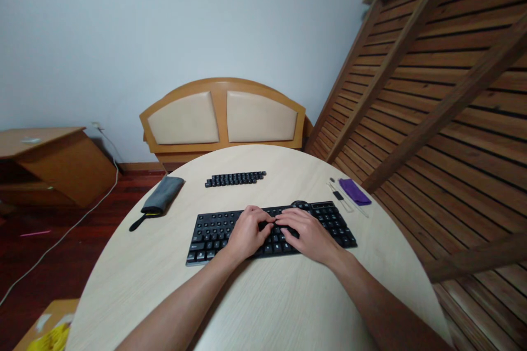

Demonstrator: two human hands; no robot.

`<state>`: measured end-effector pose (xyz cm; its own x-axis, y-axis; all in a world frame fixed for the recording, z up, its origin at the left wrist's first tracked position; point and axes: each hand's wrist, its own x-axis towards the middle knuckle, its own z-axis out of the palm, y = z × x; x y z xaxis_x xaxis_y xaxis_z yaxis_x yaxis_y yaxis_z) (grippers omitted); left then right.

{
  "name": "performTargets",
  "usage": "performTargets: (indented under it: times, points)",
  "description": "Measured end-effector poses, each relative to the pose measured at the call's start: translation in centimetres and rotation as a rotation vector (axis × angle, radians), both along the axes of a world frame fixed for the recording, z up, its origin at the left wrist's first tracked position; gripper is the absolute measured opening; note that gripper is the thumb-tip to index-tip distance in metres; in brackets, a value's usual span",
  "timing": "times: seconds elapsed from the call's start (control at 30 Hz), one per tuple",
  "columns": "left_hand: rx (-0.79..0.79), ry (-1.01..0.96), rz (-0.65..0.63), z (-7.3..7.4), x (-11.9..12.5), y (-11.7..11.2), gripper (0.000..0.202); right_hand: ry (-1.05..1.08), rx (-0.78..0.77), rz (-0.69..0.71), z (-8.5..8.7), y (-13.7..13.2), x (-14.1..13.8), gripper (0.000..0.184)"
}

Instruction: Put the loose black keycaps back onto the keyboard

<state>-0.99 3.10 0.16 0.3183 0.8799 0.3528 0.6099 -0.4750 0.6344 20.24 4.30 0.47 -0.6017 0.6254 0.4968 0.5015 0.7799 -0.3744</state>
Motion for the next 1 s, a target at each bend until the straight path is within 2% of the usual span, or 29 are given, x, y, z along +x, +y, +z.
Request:
performTargets:
  times: [0.17, 0.33, 0.53, 0.73, 1.0]
  points:
    - [0.097, 0.076, -0.046, 0.30, 0.24, -0.41, 0.019, 0.002, -0.017, 0.003, 0.01, -0.01, 0.06, 0.026]
    - [0.096, 0.092, -0.068, 0.31, 0.39, -0.55, 0.023, 0.016, -0.011, 0.006, 0.06, -0.07, 0.10, 0.024]
    - [0.047, 0.059, -0.014, 0.10, 0.40, -0.43, 0.014, 0.002, 0.035, 0.019, 0.15, -0.07, -0.03, 0.029]
    - [0.085, 0.093, 0.090, -0.07, 0.48, -0.62, 0.008, 0.012, 0.034, 0.008, 0.13, -0.08, -0.02, 0.030]
    - [0.031, 0.092, 0.075, -0.01, 0.15, -0.28, 0.009, 0.015, 0.035, 0.008, -0.33, 0.12, 0.03, 0.028]
